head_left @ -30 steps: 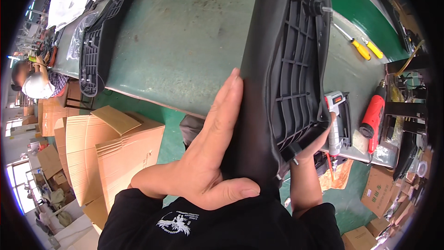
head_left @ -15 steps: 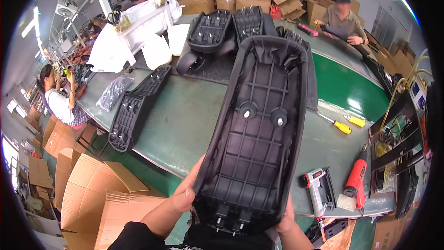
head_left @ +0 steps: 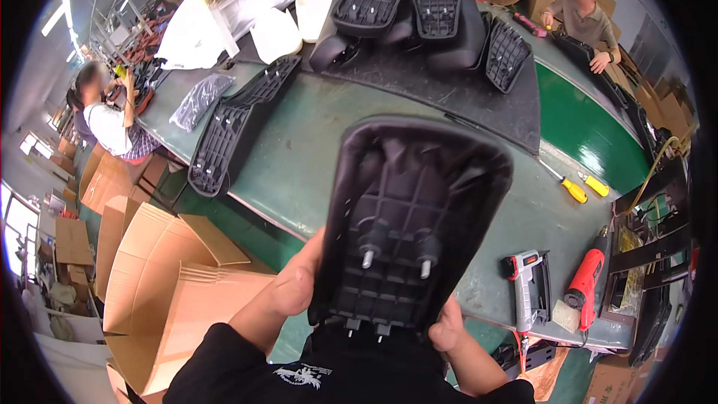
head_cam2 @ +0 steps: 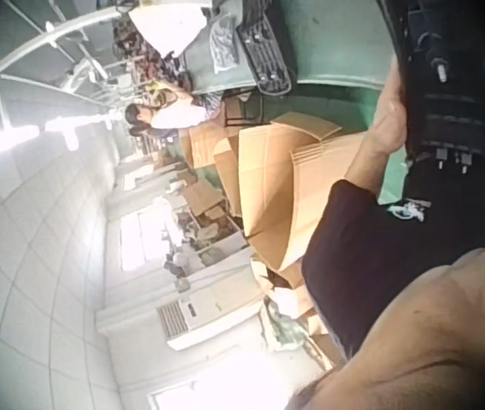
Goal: Assembling vehicle seats by stretching and stapling a cover onto a plastic base and securing components with a screwdriver.
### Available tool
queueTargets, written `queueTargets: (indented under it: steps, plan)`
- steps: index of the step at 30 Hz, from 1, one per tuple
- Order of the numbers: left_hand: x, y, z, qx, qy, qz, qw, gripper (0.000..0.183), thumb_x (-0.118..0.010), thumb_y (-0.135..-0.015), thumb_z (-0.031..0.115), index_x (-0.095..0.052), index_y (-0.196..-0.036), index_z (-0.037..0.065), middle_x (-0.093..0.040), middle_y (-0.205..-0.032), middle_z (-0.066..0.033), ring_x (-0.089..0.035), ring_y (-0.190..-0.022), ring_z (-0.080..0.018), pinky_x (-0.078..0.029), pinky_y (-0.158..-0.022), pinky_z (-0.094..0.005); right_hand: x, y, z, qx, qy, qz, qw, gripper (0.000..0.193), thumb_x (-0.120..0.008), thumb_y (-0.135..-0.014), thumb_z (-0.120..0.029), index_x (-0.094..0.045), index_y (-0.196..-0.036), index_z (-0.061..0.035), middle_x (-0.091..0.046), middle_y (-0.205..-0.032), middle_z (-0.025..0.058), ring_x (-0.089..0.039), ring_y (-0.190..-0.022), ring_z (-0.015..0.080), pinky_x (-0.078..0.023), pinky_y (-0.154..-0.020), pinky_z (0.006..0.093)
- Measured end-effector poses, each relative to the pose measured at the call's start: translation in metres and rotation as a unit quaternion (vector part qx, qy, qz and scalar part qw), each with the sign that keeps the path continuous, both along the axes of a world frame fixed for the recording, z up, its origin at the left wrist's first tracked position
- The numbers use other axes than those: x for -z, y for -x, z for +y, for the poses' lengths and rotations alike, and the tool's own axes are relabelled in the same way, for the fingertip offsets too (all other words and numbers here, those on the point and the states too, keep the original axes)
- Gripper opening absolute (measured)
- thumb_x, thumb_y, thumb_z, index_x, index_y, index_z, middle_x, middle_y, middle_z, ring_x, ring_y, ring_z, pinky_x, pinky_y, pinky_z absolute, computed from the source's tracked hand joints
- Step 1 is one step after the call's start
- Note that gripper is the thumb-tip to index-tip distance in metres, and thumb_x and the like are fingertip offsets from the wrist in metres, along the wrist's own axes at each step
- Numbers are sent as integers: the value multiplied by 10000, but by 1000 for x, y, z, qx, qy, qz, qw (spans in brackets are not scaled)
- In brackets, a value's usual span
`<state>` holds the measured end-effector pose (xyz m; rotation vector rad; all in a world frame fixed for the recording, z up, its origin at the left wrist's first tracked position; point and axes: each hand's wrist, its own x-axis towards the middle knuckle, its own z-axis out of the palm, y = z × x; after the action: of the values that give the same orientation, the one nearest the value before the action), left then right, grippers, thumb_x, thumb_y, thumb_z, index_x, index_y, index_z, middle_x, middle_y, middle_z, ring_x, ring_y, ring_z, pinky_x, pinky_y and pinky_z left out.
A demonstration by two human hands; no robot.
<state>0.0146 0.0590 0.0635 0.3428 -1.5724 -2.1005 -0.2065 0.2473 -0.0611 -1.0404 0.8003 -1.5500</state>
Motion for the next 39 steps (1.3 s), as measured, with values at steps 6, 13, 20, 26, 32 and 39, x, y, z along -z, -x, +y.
queueTargets:
  steps: [6, 13, 20, 26, 32, 39]
  plan:
    - [-23, 22, -13, 10, 107, 39, 993, 1103, -432, -1076, 733, -121, -1704, -119, -248, -1769, -216, -254, -1639, -287, -194, -1327, -435, -1, -5, 6, 46, -37, -32, 998, 1064, -790, -968, -554, -270, -1689, 31, -436, -1654, 136, -412, -1536, 258, -301, -1273, 446]
    - [-54, 43, -38, -136, 196, 54, 970, 691, -306, -1207, 425, -470, -1546, -155, -672, -1402, -216, -650, -1248, -263, -476, -1108, -364, -2, -18, -7, 74, 4, 32, 997, 1164, -773, -982, -573, -135, -1724, 58, -311, -1738, 165, -351, -1587, 287, -265, -1295, 446]
    - [-17, 15, -87, -244, 179, 3, 953, 602, -313, -1224, 390, -562, -1503, -82, -697, -1366, -143, -644, -1199, -176, -488, -1081, -338, -16, -36, -43, 65, 62, 126, 988, 1286, -820, -951, -536, 9, -1711, 88, -152, -1790, 291, -254, -1647, 394, -228, -1322, 502]
    - [11, -6, -123, -320, 3, 40, 946, 556, -389, -1208, 416, -583, -1505, -12, -682, -1440, -136, -672, -1277, -233, -499, -1157, -402, -27, -51, -62, 122, 49, 391, 911, 1196, -906, -880, -260, -104, -1694, 92, -255, -1714, 389, -363, -1565, 531, -361, -1264, 550]
    - [-4, -14, -113, -403, -49, 79, 911, 596, -381, -1202, 454, -532, -1553, -4, -639, -1523, -151, -631, -1371, -266, -476, -1206, -442, -72, -29, -57, 118, 67, 442, 887, 917, -820, -911, -57, -311, -1660, 92, -435, -1637, 357, -496, -1484, 512, -448, -1212, 496]
    - [5, -68, -135, -78, 20, 65, 995, 1009, -585, -1017, 727, -419, -1629, -58, -603, -1540, -227, -621, -1390, -333, -435, -1233, -465, -208, 73, -59, 114, 136, 685, 707, 655, -693, -756, 53, -711, -1397, -77, -739, -1305, 218, -704, -1204, 451, -561, -1032, 499]
